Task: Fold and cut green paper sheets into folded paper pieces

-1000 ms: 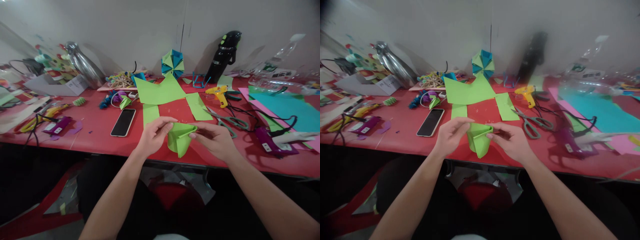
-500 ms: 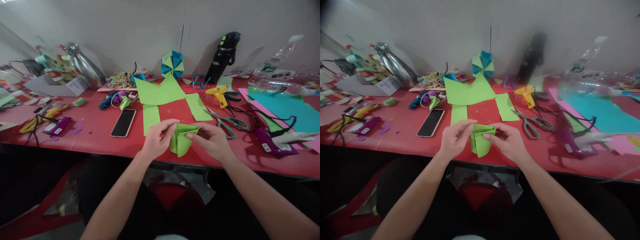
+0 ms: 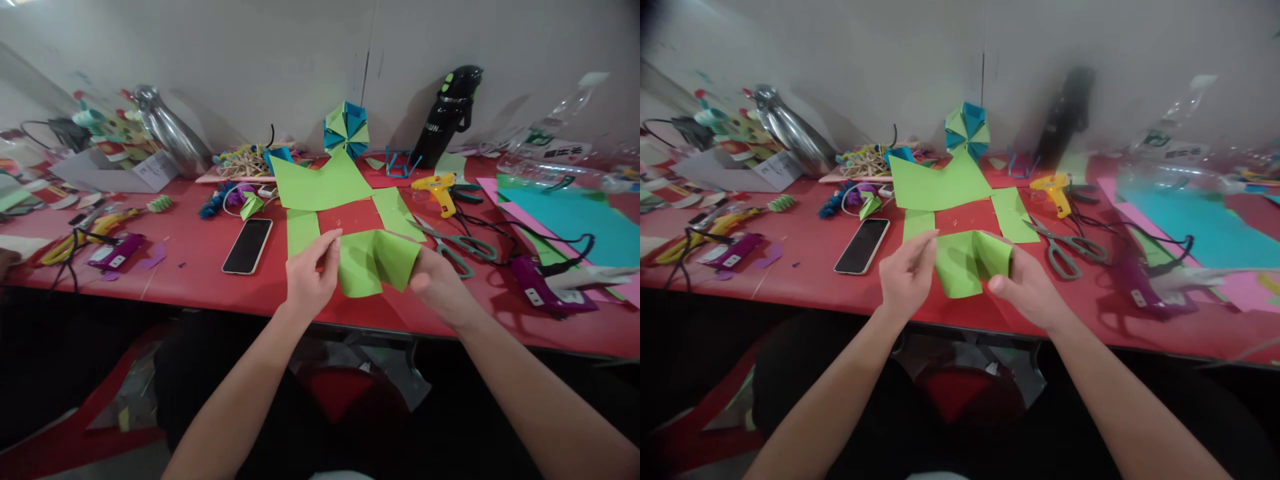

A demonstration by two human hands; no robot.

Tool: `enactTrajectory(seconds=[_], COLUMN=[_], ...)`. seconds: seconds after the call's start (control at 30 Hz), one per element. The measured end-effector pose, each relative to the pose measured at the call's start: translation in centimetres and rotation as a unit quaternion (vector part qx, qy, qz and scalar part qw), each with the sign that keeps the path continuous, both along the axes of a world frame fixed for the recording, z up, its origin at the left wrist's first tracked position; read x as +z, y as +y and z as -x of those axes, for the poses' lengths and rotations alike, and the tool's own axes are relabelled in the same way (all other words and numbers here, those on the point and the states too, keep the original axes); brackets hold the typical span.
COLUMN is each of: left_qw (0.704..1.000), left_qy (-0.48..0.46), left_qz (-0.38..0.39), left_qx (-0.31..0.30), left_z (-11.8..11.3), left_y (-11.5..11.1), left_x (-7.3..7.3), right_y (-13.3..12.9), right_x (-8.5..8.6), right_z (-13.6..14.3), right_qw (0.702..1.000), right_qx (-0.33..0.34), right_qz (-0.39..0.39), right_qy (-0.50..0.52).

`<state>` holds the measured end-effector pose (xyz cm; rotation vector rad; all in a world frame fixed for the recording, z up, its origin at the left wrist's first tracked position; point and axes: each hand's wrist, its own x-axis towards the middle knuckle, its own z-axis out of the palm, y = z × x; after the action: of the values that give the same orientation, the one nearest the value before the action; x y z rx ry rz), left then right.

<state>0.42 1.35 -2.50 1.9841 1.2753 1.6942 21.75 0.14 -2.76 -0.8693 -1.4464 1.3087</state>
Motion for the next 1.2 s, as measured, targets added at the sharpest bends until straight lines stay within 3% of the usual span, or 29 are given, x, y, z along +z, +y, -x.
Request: enactTrajectory(seconds=[0.17, 0.27, 0.43, 0.57, 0.8, 0.93, 1.2], left_qw=[0.998, 0.997, 0.992, 0.979, 0.955, 0.951, 0.956], left_qy=[0.042, 0.037, -0.012, -0.066, -0.077, -0.029, 0.012], left_qz=[-0.015, -0.002, 0.071, 0.153, 0.237, 0.248, 0.242], left_qx=[-0.048, -0.072, -0.102, -0.116, -0.160, -0.183, -0.167], left_z=[-0.8, -1.2, -1.8, -2.4, -2.8, -2.6, -2.4], left_y=[-0.5, -0.8, -1.3, -1.3, -0.8, -0.7, -0.6], left_x=[-0.5, -0.7, -0.7, -0.7, -1.2, -0.9, -0.6], right_y=[-0.1, 0.1, 0.2, 0.2, 0.0, 0.1, 0.6], right_x=[0.3, 0.2, 0.0, 0.0, 0.2, 0.0, -0.4], right_z=[1.2, 1.2, 0.9, 0.8, 0.6, 0.7, 0.3], right_qw=[0.964, 0.944, 0.936, 0.913, 0.819, 0.795, 0.781], right_qx=[-0.249, -0.311, -0.322, -0.318, -0.261, -0.233, -0.240], right_qz=[-0.003, -0.016, -0.075, -0.173, -0.380, -0.411, -0.424], right_qy=[-0.094, -0.106, -0.124, -0.188, -0.342, -0.379, -0.390])
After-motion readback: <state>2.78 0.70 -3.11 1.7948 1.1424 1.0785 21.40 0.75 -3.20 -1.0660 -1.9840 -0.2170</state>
